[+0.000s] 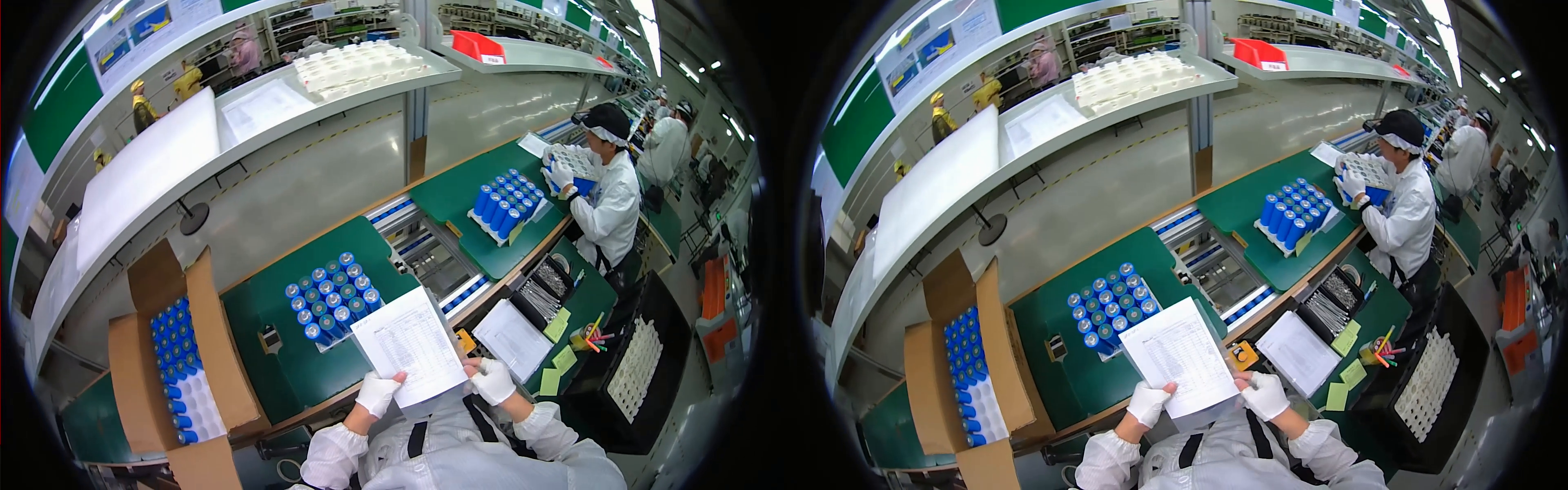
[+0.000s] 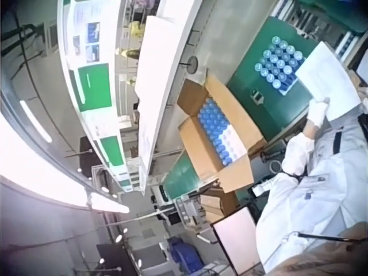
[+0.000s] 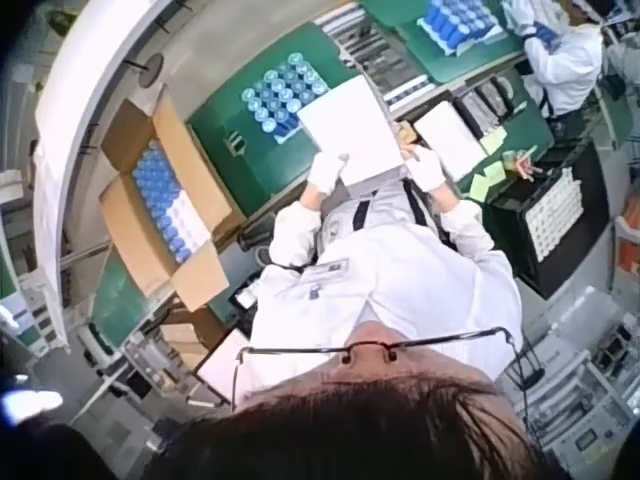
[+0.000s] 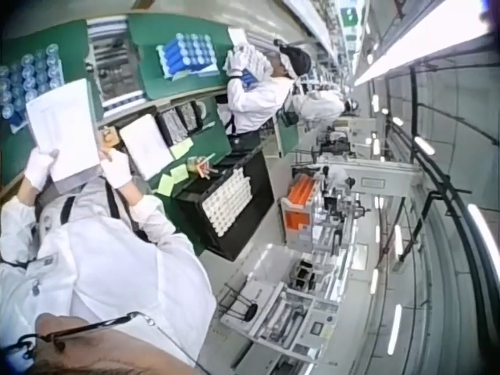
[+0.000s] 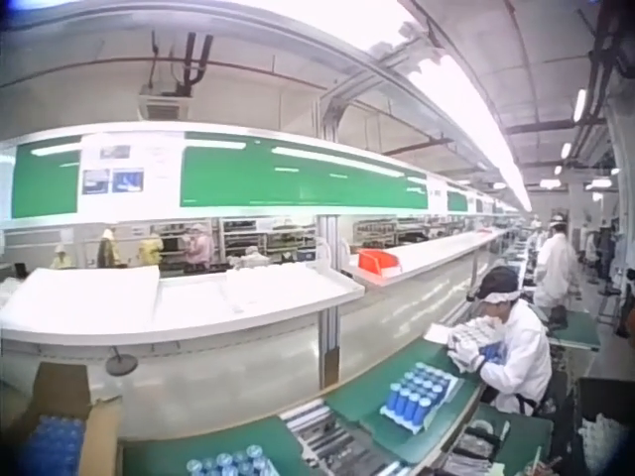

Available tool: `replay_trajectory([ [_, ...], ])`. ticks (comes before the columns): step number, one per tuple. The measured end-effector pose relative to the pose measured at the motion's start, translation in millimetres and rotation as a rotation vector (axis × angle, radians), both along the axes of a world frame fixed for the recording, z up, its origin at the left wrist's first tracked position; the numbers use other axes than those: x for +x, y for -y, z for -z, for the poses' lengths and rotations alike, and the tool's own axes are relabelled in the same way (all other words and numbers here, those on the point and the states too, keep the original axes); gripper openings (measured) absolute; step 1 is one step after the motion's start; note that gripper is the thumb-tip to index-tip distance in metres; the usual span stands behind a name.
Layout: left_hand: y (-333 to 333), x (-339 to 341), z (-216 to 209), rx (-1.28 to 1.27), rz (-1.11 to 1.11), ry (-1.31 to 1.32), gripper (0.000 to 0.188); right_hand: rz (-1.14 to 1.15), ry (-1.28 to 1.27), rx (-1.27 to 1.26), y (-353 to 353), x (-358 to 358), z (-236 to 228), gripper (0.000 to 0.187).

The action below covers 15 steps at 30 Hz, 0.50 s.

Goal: The person scans battery cells from a box and places them into a tray, then prints and applies a label to a cell. After handling a white plastic frame, they continue transferring more battery cells from the box into the tray by hand.

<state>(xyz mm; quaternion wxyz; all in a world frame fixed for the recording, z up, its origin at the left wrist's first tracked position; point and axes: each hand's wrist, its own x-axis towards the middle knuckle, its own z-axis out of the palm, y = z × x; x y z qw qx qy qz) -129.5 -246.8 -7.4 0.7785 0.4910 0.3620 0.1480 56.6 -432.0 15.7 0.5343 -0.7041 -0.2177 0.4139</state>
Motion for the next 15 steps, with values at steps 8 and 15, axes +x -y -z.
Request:
replay_trajectory([
  [8,-8.5,-16.2,19.3,0.056,-0.093,-0.005,0.035,0.092,-0.049,0.045,-29.7,11.7,26.2,0.019],
  [15,-6.0,-89.2,55.7,-0.222,-0.305,-0.171,0.035,0.295,0.618,-0.129,-72.3,126.0,152.2,0.019],
])
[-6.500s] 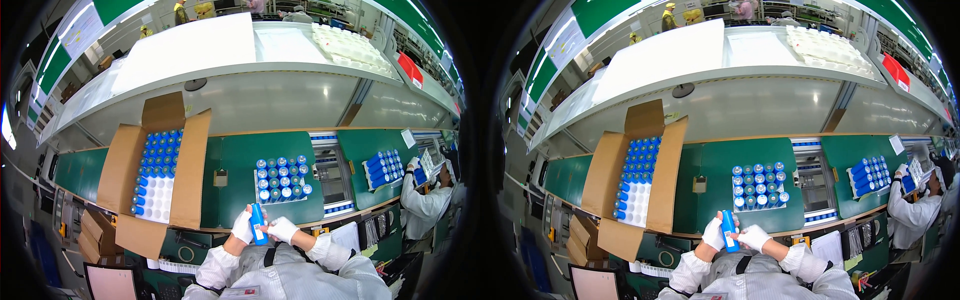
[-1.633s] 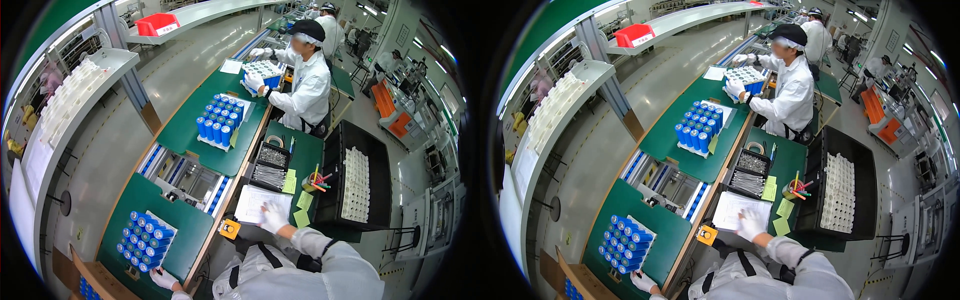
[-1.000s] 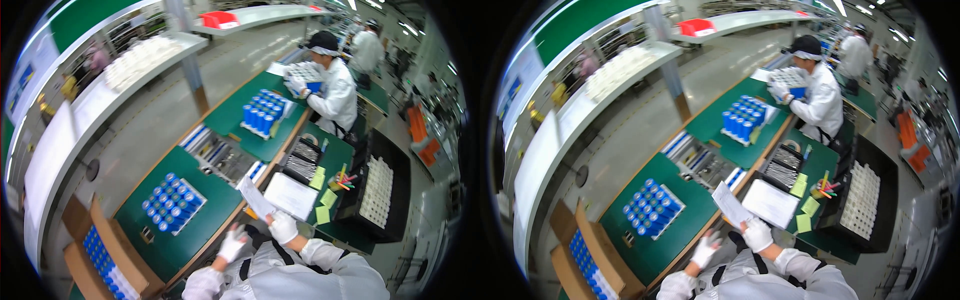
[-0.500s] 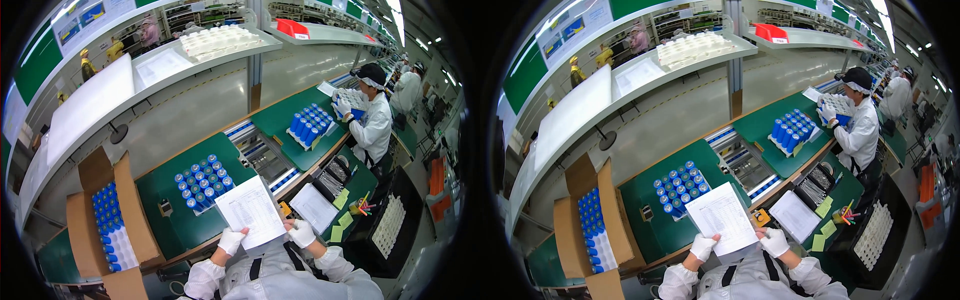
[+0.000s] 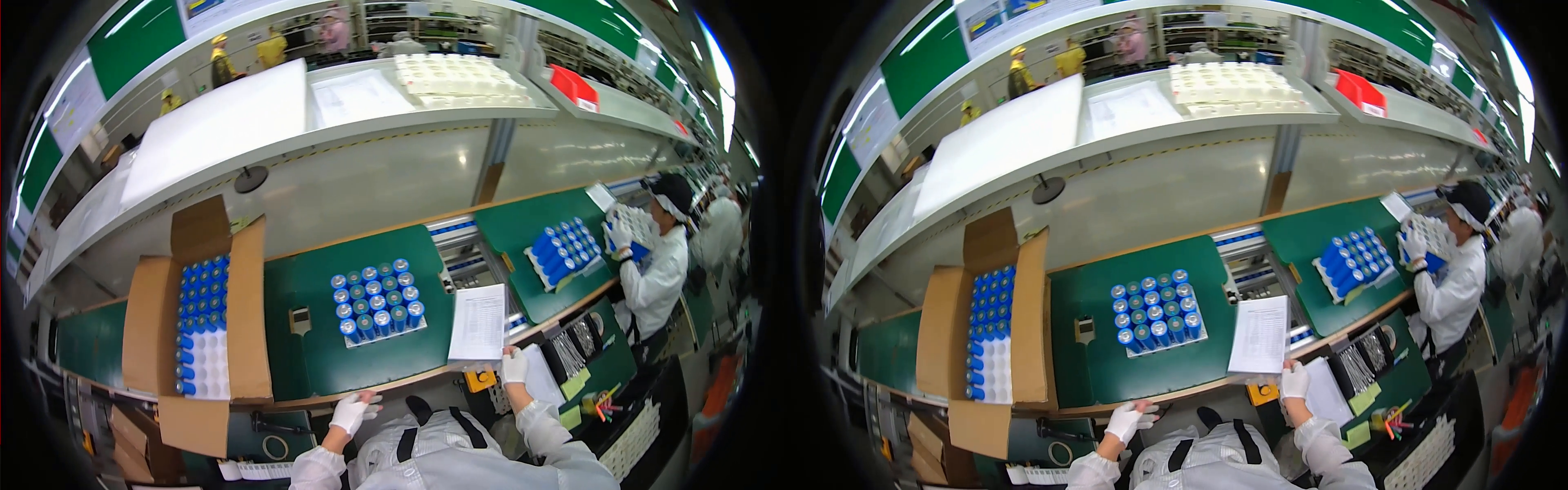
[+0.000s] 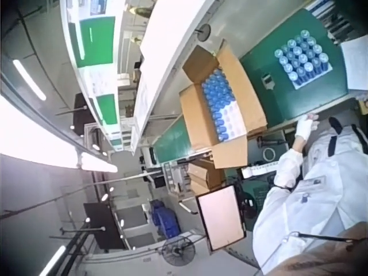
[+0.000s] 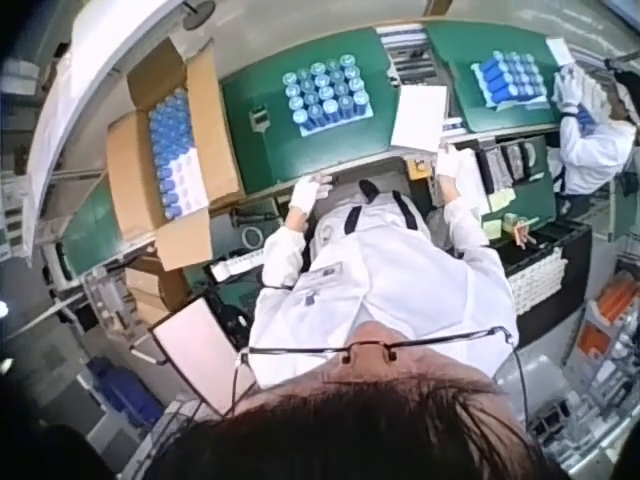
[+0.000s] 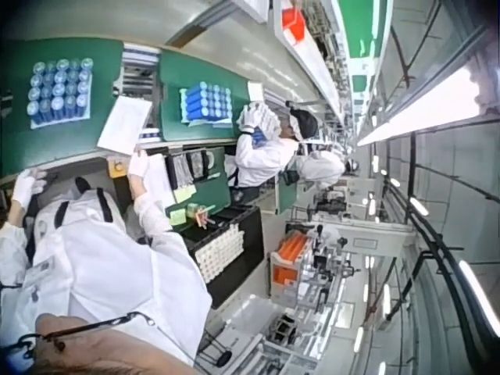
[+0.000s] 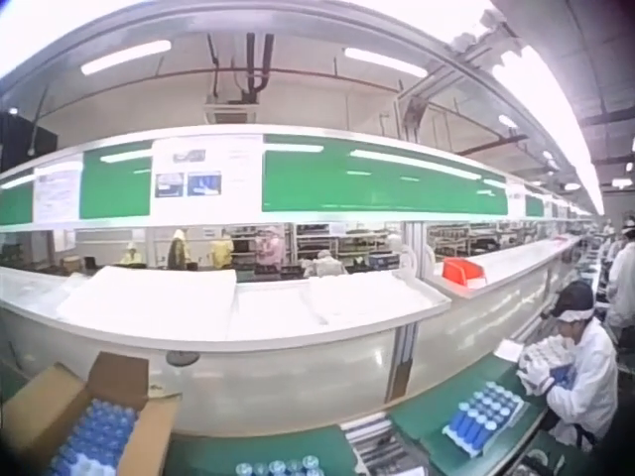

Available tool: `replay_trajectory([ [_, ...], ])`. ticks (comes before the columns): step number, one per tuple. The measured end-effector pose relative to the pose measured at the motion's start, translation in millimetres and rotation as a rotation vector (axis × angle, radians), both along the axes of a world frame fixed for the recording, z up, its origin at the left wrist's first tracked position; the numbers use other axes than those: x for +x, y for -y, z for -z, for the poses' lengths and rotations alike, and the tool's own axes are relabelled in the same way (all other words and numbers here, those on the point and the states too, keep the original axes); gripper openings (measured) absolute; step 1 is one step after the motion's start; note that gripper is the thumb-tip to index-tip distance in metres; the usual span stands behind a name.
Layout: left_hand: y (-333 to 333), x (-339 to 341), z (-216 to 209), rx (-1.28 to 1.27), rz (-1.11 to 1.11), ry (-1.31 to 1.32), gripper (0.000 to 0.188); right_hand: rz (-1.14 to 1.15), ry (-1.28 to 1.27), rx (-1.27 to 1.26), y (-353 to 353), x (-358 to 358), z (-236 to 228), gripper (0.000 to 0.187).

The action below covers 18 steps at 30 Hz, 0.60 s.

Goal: The person scans battery cells from a box and places them into a tray, then prints and applies a label to a cell. After handling a white plastic frame, they continue transferring more battery cells from the box into the tray by hand.

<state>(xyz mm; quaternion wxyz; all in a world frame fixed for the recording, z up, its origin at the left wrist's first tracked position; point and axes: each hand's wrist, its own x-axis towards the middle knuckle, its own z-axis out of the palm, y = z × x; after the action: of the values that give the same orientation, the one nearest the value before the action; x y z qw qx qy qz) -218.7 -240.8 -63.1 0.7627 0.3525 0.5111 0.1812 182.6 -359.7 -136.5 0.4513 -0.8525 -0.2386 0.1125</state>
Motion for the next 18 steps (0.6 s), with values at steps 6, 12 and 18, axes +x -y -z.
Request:
replay_trajectory([
  [6,70.2,-80.3,70.8,-0.071,-0.457,-0.101,0.023,-0.18,0.069,-0.203,-118.1,24.2,9.3,0.021],
  [12,159.1,-107.9,74.5,-0.123,-0.816,-0.27,0.02,-0.43,0.316,-0.494,-180.6,21.9,-3.1,0.034],
  [18,221.9,-102.9,74.2,-0.151,-1.068,-0.341,0.021,-0.581,0.446,-0.781,-184.1,44.9,-15.2,0.037],
])
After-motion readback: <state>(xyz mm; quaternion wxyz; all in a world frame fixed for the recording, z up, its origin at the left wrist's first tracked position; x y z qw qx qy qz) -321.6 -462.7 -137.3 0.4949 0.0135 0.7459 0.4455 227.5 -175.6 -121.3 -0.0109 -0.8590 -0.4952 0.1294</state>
